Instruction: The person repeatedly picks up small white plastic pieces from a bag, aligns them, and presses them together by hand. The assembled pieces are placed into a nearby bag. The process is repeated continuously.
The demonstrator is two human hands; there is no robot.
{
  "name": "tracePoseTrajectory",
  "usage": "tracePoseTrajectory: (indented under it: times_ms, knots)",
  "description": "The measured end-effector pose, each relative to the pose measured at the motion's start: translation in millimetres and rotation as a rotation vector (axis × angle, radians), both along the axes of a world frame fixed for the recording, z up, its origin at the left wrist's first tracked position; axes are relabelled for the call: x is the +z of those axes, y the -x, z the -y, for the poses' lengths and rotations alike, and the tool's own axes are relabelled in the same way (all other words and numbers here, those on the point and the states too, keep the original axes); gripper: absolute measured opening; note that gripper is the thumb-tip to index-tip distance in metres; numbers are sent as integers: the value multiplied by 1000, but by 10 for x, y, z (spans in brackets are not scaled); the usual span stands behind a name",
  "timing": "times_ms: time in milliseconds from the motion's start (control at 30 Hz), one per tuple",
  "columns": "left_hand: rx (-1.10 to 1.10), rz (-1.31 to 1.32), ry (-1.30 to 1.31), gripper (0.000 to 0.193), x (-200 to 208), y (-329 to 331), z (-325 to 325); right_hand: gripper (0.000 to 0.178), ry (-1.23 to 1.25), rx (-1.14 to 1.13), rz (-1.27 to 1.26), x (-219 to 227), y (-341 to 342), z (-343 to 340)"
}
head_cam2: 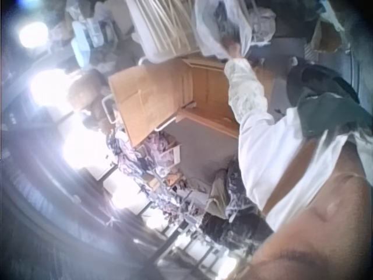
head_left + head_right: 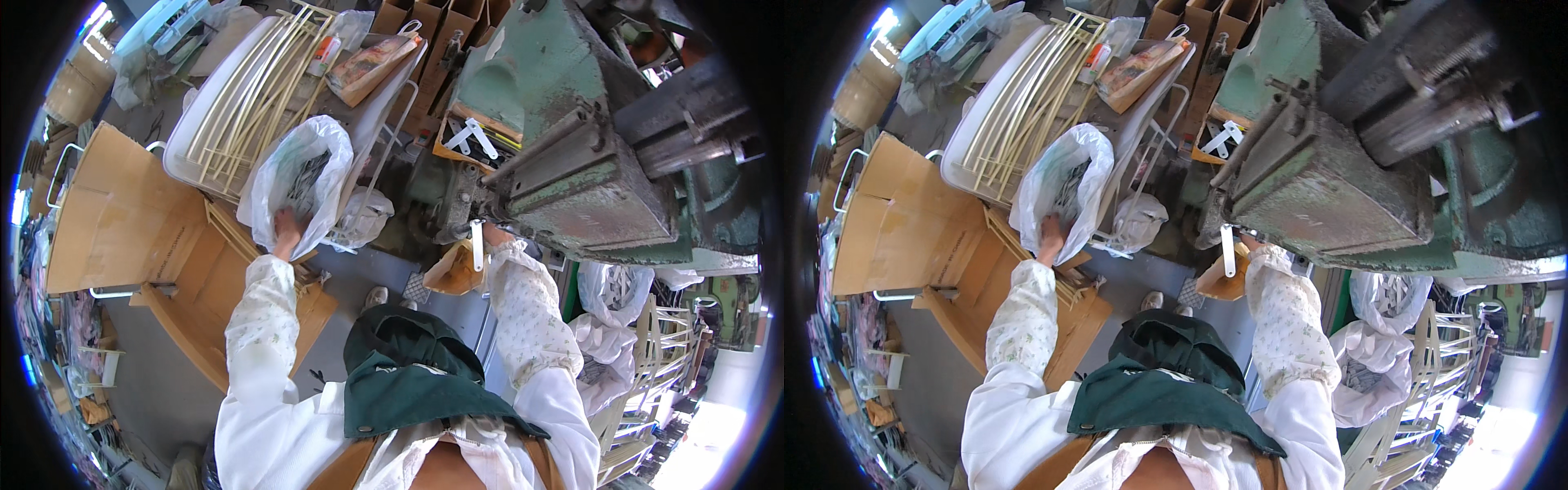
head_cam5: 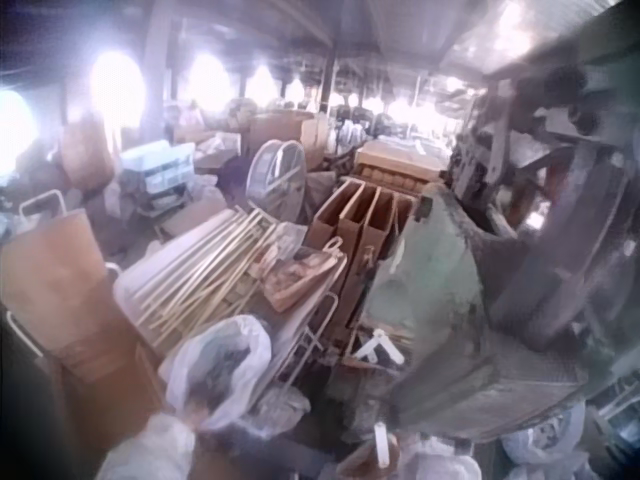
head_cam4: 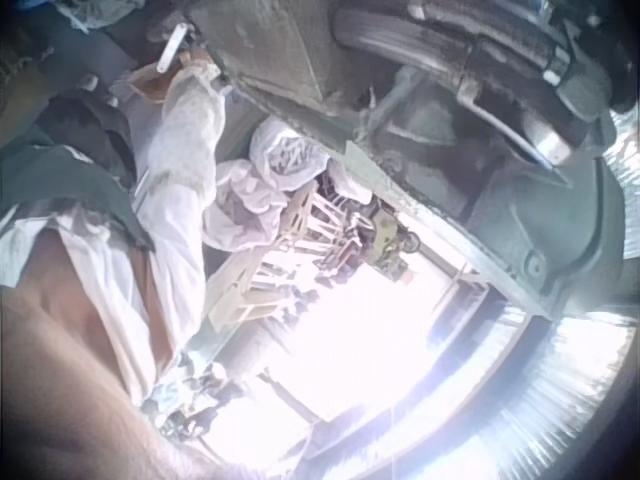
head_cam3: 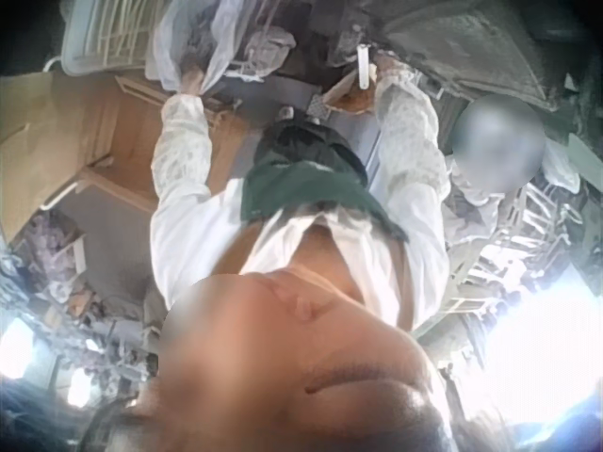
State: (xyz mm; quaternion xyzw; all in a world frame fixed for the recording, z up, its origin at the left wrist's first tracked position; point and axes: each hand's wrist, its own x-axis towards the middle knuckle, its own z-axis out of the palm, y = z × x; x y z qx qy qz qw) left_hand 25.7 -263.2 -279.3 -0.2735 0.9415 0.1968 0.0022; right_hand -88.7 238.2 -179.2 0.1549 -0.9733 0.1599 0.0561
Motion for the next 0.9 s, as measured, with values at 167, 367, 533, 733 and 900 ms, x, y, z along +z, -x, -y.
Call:
tracePoseTrajectory:
  times_ms: [167, 367, 533, 733, 900]
  knots:
    - [1, 69, -56, 54, 18, 285, 34, 23, 11, -19, 41, 74, 32, 83]
    - [-220, 54, 100, 34, -164, 329, 318, 22, 37, -28, 51, 94, -19, 104]
    - [-213, -6, -25, 34, 72, 372, 210, 21, 34, -51, 45, 112, -5, 47]
    - [-254, -467, -136, 38, 549, 379, 322, 21, 45, -62, 49, 147, -31, 32]
    - [150, -536, -833, 38, 754, 458, 226, 20, 51, -84, 59, 180, -86, -23]
